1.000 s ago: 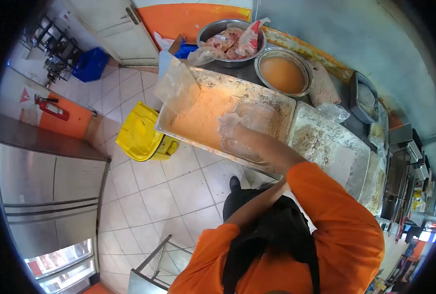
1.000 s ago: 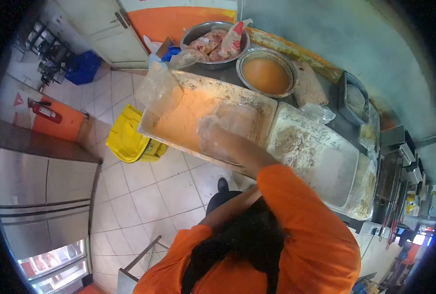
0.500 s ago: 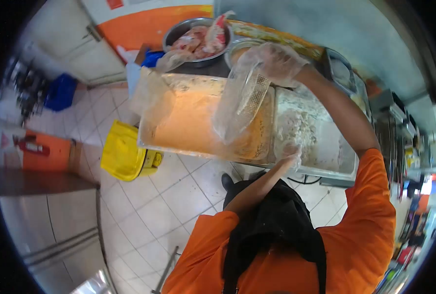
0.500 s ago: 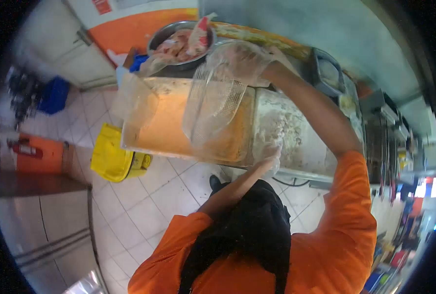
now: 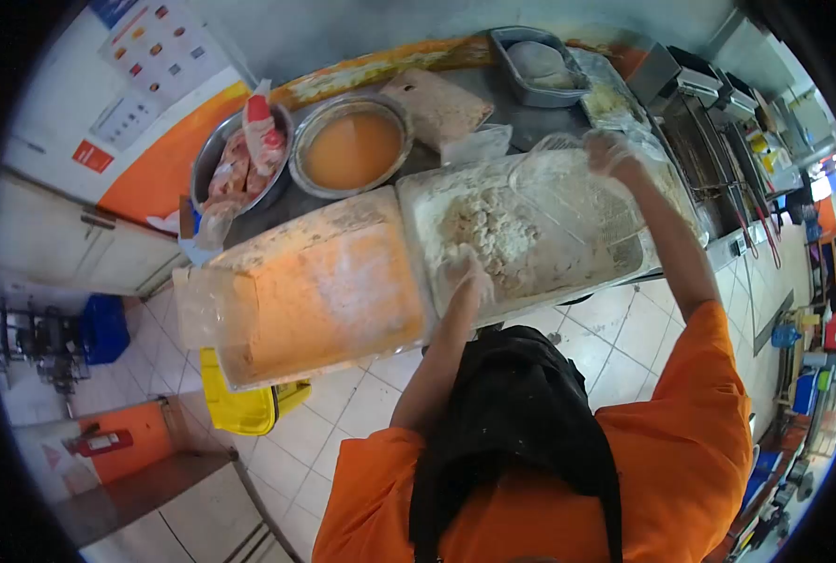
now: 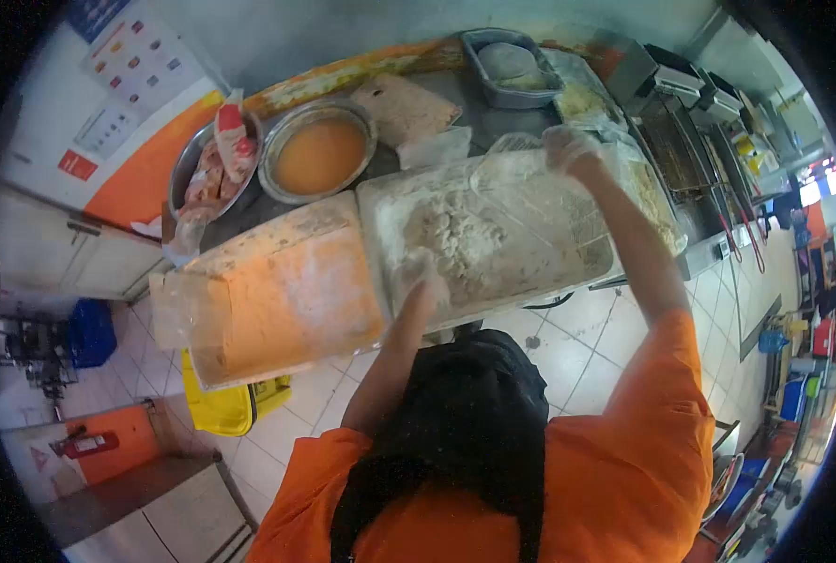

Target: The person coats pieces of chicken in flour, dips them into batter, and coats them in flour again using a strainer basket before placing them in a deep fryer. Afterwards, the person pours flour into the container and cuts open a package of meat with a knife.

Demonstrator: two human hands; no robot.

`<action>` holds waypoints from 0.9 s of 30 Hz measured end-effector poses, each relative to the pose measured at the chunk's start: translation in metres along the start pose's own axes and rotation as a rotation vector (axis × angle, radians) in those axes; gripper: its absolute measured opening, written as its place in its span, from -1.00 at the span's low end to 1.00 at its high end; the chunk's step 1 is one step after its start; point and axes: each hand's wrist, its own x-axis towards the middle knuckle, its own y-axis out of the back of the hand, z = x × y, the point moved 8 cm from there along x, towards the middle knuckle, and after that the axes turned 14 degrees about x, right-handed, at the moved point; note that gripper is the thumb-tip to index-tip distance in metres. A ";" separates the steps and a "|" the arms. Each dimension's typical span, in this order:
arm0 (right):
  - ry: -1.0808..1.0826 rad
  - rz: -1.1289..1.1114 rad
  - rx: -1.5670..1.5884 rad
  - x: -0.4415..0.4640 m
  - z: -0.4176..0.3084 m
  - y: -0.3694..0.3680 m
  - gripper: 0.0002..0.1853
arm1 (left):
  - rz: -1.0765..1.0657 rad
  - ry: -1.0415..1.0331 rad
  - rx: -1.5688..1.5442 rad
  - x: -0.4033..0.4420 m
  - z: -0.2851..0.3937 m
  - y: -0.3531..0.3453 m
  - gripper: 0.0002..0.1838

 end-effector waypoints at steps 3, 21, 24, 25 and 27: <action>-0.014 0.291 0.054 0.000 0.006 -0.058 -0.78 | 0.028 0.071 0.022 0.013 0.003 0.002 -0.45; -0.184 0.262 0.662 -0.087 0.069 -0.102 -0.81 | 0.126 0.332 0.107 0.057 0.020 -0.003 -0.42; -0.105 0.373 0.716 -0.084 0.082 -0.066 -0.84 | 0.129 0.333 0.122 0.060 0.018 0.001 -0.42; -0.094 0.340 0.675 -0.071 0.087 -0.067 -0.84 | 0.130 0.329 0.127 0.061 0.018 0.002 -0.42; 0.017 0.441 0.500 -0.046 0.086 -0.052 -0.79 | 0.134 0.317 0.129 0.066 0.021 0.001 -0.41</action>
